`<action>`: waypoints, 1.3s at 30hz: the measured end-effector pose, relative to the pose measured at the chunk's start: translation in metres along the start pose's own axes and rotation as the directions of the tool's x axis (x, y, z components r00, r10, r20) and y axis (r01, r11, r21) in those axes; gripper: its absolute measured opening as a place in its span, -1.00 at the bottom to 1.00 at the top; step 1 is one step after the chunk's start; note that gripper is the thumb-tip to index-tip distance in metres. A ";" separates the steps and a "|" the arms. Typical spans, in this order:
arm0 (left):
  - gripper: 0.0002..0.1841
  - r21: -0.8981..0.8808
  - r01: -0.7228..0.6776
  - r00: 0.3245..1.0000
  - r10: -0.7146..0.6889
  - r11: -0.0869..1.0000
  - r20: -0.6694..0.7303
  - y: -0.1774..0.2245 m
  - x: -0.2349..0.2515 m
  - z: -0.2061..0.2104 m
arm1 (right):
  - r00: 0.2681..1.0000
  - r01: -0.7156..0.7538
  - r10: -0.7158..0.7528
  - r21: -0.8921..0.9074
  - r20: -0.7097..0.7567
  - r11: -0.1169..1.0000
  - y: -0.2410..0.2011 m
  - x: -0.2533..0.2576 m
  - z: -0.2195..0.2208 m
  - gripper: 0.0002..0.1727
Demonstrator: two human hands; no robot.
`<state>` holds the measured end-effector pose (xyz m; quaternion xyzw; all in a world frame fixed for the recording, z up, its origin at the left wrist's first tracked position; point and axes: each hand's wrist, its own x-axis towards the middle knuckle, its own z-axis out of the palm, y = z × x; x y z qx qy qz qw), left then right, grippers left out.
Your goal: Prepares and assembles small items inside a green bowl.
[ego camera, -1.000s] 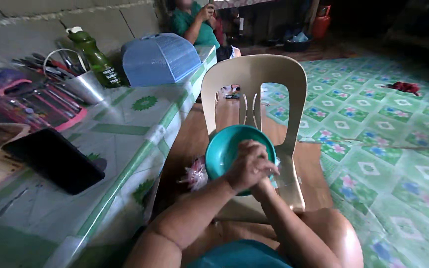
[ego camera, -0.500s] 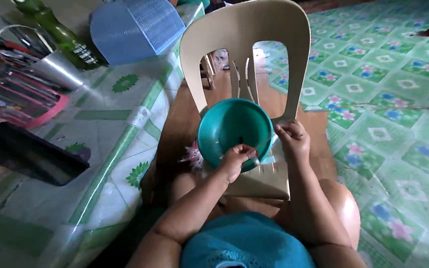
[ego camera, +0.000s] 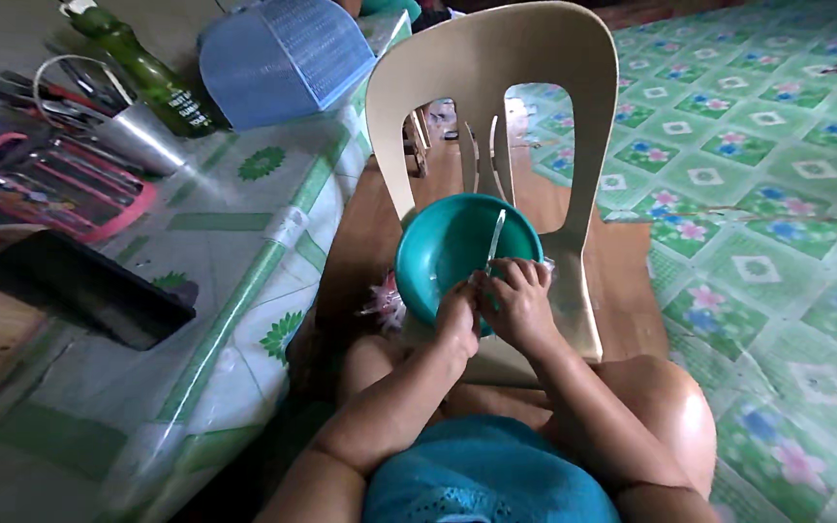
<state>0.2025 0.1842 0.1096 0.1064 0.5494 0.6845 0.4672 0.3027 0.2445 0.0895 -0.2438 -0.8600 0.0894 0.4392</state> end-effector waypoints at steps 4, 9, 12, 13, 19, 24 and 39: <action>-0.74 -0.055 0.017 1.000 -0.017 0.998 0.009 -0.005 -0.004 -0.004 | 0.997 0.005 -0.002 0.042 -0.078 0.999 -0.004 -0.004 0.012 -0.86; -0.79 -0.050 0.036 0.998 -0.034 0.998 0.047 -0.011 -0.010 -0.010 | 0.950 -0.295 0.311 0.311 -0.004 0.903 -0.004 -0.001 0.008 -0.84; -0.78 0.124 -0.122 0.986 0.107 0.985 0.124 -0.012 -0.014 -0.014 | 0.918 -0.393 0.390 0.329 0.076 0.859 0.001 0.003 -0.001 -0.83; -0.78 0.206 -0.206 0.967 0.168 0.957 0.189 -0.011 -0.013 -0.018 | 0.900 -0.436 0.406 0.360 0.160 0.825 0.004 0.006 -0.007 -0.83; -0.81 0.354 -0.330 0.908 0.191 0.875 0.374 0.006 -0.008 -0.031 | 0.910 -0.400 0.235 0.575 0.342 0.713 0.025 0.006 -0.015 -0.89; -0.72 0.502 -0.464 0.873 0.280 0.730 0.400 0.008 -0.003 -0.037 | 0.876 -0.463 0.256 0.566 0.409 0.681 0.018 0.008 -0.019 -0.87; -0.73 -0.061 0.019 0.997 -0.014 0.998 0.080 0.001 -0.011 -0.021 | 0.845 -0.450 0.396 0.878 0.359 0.162 -0.008 -0.004 0.005 -0.89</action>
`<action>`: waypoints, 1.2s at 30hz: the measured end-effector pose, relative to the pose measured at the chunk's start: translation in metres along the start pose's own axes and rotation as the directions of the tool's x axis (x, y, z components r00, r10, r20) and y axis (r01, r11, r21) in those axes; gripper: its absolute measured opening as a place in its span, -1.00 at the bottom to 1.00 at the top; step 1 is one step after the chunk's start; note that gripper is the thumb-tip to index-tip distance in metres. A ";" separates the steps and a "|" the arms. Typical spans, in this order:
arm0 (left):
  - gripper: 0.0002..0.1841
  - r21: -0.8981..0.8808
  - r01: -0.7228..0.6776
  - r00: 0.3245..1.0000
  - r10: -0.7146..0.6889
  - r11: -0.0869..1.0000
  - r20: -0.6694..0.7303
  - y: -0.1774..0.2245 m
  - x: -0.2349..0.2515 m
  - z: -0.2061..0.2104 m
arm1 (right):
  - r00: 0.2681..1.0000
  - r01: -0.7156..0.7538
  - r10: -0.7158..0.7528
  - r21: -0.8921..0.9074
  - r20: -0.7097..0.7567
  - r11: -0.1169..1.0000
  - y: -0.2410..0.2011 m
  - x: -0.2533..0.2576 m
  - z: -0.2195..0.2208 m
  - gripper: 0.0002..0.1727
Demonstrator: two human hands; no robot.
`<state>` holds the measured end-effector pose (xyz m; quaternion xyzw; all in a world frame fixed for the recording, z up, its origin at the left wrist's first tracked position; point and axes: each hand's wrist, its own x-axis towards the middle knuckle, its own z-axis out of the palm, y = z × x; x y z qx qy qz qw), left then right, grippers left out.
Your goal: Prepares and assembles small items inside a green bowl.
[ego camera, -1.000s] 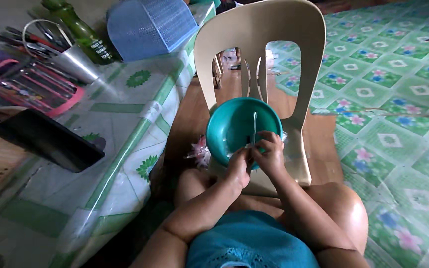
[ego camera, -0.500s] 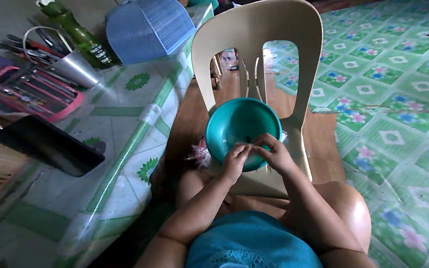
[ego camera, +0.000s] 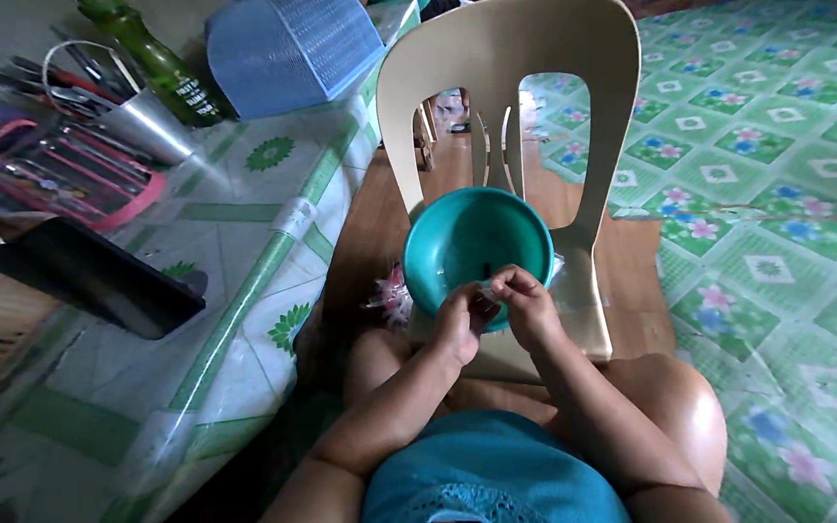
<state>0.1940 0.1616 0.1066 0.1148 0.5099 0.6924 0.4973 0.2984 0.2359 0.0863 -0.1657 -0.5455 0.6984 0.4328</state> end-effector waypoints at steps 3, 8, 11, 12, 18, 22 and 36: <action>-0.73 -0.082 0.042 0.999 -0.045 0.996 -0.024 0.004 0.001 0.003 | 0.999 -0.039 0.048 0.483 -0.007 0.875 -0.008 -0.002 0.001 -0.78; -0.69 -0.031 0.057 0.995 -0.054 0.998 0.079 0.016 -0.007 -0.008 | 0.981 0.128 -0.051 0.418 -0.189 0.900 -0.037 0.010 -0.042 -0.59; -0.64 -0.037 0.180 0.980 -0.175 0.983 0.095 0.022 -0.023 -0.006 | 0.986 0.064 -0.009 0.330 -0.164 0.942 -0.041 0.012 -0.057 -0.39; -0.65 -0.046 0.217 0.974 -0.212 0.975 0.080 0.023 -0.027 -0.005 | 0.994 0.023 0.007 0.261 -0.111 0.965 -0.040 0.011 -0.058 -0.35; -0.67 -0.003 0.302 0.953 -0.302 0.953 0.016 0.020 -0.036 -0.006 | 0.919 -0.138 0.206 -0.214 0.335 0.967 -0.032 0.009 -0.051 -0.13; -0.67 0.112 0.247 0.968 -0.249 0.963 0.010 0.015 -0.037 -0.015 | 0.972 0.043 0.026 -0.286 0.235 0.957 -0.029 0.006 -0.035 -0.88; -0.92 0.288 0.093 0.961 -0.162 0.953 0.225 0.011 -0.047 -0.062 | 0.910 0.212 -0.396 -0.959 0.124 0.186 -0.041 0.000 -0.050 -0.48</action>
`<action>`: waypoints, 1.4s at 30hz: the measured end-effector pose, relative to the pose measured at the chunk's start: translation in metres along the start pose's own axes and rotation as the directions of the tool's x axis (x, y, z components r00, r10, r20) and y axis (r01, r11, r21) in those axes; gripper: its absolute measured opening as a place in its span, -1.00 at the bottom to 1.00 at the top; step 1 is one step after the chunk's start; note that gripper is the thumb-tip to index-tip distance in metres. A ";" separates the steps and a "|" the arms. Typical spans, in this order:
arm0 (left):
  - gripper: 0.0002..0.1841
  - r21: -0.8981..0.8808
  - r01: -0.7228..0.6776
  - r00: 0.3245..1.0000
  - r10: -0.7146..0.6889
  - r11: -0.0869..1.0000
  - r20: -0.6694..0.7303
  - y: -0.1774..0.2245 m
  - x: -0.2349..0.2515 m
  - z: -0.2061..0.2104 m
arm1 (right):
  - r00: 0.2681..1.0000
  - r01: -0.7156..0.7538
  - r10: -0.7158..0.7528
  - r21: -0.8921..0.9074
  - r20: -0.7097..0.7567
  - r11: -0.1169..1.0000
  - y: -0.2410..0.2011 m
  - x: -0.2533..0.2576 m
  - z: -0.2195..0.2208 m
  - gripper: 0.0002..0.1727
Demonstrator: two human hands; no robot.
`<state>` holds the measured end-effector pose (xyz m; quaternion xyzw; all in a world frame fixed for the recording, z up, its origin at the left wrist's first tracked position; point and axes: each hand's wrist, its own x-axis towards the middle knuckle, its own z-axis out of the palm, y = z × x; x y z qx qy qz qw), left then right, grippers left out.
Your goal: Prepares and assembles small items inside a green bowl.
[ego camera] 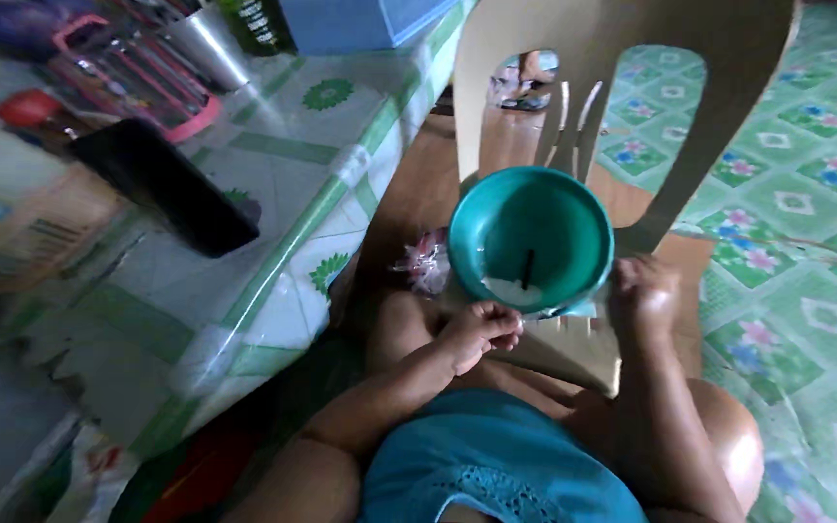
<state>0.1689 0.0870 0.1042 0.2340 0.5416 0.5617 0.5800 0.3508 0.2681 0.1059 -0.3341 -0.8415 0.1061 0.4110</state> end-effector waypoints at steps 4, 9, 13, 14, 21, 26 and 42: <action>-0.94 0.008 -0.074 0.997 0.074 0.997 0.027 0.003 -0.020 -0.016 | 0.989 0.005 -0.009 -0.027 -0.151 1.000 0.011 0.000 -0.004 -0.24; -0.87 -0.208 -0.470 0.863 0.397 0.858 -0.312 0.034 0.000 -0.054 | 0.999 0.049 -0.052 0.406 -0.002 0.913 0.006 0.002 -0.027 -0.07; -0.85 -0.135 -0.532 0.745 0.387 0.836 -0.543 0.054 0.059 -0.114 | 0.998 -0.040 0.061 0.454 -0.033 0.890 0.022 -0.007 -0.045 -0.24; -0.81 -0.110 -0.508 0.728 0.359 0.854 -0.584 0.049 0.077 -0.130 | 0.993 -0.107 0.118 0.428 0.002 0.898 0.026 -0.011 -0.050 -0.30; -0.18 -0.064 -0.107 0.710 0.032 0.992 -0.703 -0.005 0.123 -0.179 | 0.864 -0.381 0.396 -0.110 0.310 0.918 0.041 -0.034 -0.049 -0.71; -0.24 0.079 -0.036 0.717 0.081 0.996 -0.692 -0.010 0.125 -0.171 | 0.784 -0.411 0.511 -0.323 0.352 0.852 0.060 -0.042 -0.020 -0.63; -0.46 0.007 -0.113 0.725 0.088 0.994 -0.683 -0.007 0.124 -0.174 | 0.591 -0.795 0.761 0.351 0.268 0.494 0.091 -0.046 -0.015 -0.38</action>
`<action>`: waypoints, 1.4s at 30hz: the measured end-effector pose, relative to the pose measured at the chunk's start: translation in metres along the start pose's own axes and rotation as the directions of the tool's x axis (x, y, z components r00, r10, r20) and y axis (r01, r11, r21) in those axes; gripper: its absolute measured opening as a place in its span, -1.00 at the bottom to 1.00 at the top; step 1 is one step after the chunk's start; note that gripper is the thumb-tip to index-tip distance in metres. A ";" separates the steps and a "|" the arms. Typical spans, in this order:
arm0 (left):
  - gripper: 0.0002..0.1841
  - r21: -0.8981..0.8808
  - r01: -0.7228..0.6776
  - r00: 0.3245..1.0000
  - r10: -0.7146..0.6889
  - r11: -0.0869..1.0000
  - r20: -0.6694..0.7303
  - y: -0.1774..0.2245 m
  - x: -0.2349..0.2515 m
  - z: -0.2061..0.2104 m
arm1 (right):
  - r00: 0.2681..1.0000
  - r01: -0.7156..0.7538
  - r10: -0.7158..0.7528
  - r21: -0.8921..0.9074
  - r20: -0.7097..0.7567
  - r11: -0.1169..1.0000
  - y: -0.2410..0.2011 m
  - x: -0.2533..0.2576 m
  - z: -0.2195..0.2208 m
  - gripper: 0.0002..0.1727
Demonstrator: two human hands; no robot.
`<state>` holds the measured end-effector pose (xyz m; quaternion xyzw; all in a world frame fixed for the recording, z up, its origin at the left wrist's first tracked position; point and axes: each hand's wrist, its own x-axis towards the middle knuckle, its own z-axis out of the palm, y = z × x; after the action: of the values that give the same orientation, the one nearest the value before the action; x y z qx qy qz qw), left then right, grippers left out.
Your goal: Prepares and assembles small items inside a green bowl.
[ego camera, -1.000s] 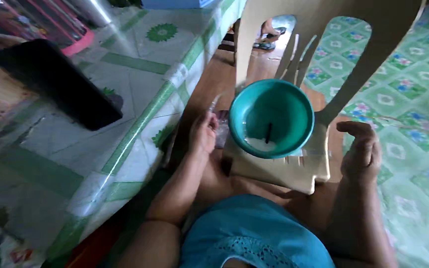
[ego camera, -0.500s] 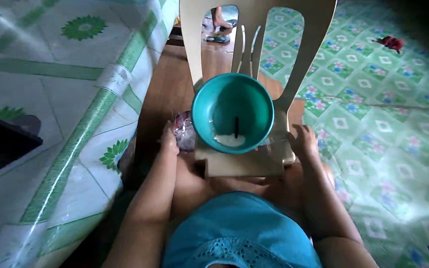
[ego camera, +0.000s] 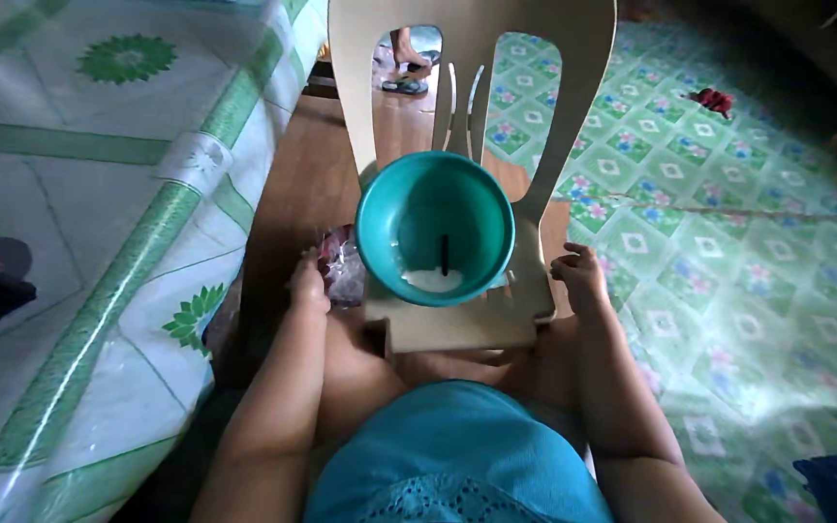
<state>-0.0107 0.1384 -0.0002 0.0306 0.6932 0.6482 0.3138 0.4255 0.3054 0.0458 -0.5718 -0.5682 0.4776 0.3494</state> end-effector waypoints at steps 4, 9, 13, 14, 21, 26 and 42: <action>-0.46 0.139 -0.105 0.994 0.105 0.985 0.010 0.003 -0.005 -0.003 | 0.997 0.062 -0.062 0.001 0.045 0.998 -0.009 -0.016 0.002 -0.50; -0.53 0.227 -0.565 0.821 0.568 0.793 0.057 0.018 -0.061 0.004 | 0.983 0.171 -0.173 0.038 0.060 0.985 -0.027 -0.034 0.011 -0.56; -0.74 -0.041 -0.714 0.518 0.566 0.699 0.641 0.022 -0.155 0.030 | 0.962 0.237 -0.257 0.185 0.092 0.954 -0.054 -0.054 0.022 -0.56; -0.72 -0.069 -0.588 0.422 0.379 0.806 0.824 0.021 -0.174 0.042 | 0.953 0.257 -0.284 0.217 0.103 0.942 -0.060 -0.059 0.027 -0.56; -0.50 0.041 0.337 0.488 -0.212 0.941 0.847 0.015 -0.227 0.122 | 0.889 0.388 -0.442 0.316 0.120 0.866 -0.073 -0.102 0.048 -0.55; -0.64 0.015 0.201 0.691 -0.153 0.979 0.706 0.030 -0.210 0.128 | 0.871 0.417 -0.472 0.303 0.136 0.857 -0.041 -0.117 0.029 -0.73; -0.79 -0.024 -0.178 0.840 0.165 0.984 0.518 0.030 -0.196 0.103 | 0.822 0.302 -0.053 -0.355 0.568 0.885 -0.011 -0.103 0.029 -0.68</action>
<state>0.1847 0.1453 0.1085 0.2693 0.5857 0.6328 0.4290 0.4049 0.2015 0.0627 -0.4185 -0.7864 0.4467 0.0833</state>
